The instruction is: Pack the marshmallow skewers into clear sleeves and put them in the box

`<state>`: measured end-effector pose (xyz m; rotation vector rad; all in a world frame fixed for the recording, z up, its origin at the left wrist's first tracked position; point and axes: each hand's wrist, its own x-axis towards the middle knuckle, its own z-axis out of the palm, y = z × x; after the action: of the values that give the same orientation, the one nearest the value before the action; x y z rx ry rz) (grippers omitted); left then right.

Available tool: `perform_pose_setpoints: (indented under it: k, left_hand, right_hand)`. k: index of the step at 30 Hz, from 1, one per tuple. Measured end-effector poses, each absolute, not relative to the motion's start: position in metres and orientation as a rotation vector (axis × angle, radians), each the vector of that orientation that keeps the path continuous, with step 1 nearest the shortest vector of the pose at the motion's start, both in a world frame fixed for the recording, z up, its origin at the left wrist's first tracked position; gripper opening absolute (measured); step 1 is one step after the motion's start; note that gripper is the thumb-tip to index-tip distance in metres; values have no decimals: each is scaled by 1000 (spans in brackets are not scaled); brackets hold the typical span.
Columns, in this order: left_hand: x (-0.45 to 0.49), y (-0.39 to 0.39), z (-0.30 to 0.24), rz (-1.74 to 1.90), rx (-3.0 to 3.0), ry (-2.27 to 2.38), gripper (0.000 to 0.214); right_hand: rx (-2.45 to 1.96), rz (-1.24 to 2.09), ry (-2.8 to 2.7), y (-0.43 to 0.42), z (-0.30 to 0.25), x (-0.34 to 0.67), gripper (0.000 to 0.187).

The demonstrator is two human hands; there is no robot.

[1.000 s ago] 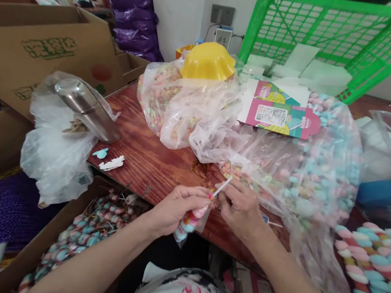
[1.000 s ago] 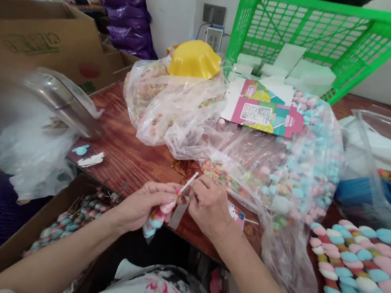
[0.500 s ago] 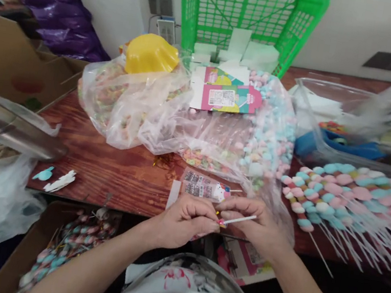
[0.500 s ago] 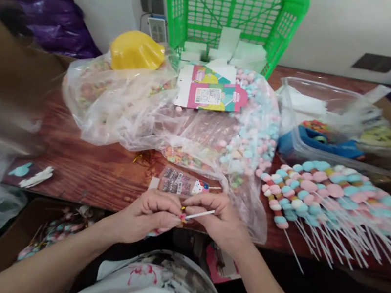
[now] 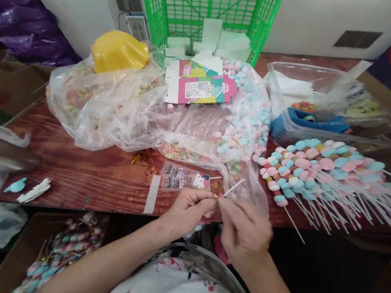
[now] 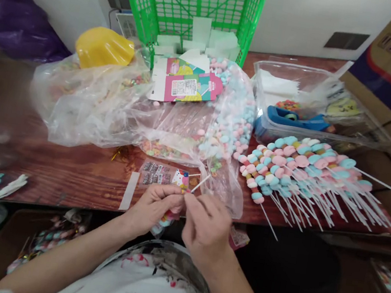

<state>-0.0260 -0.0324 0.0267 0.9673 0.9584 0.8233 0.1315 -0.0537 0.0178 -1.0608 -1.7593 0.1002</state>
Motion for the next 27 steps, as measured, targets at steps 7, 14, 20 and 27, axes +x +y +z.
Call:
perform_pose_setpoints:
  k: [7,14,20,27]
  left_hand:
    - [-31,-34,25,796,1142,929,29]
    - [-37,-32,18,895,1416,947,40]
    - [-33,-28,23,959,1441,908,35]
    - [-37,-17,28,771,1572,782,35]
  right_hand:
    - [-983,491,-1765,-49,10,126,37]
    - [-1064,733,-1615,-58,-2,122,38]
    - [-1265,800,-1350,-67,-9,119,3]
    - [-1096,1667,-1260,-42,5,145,23]
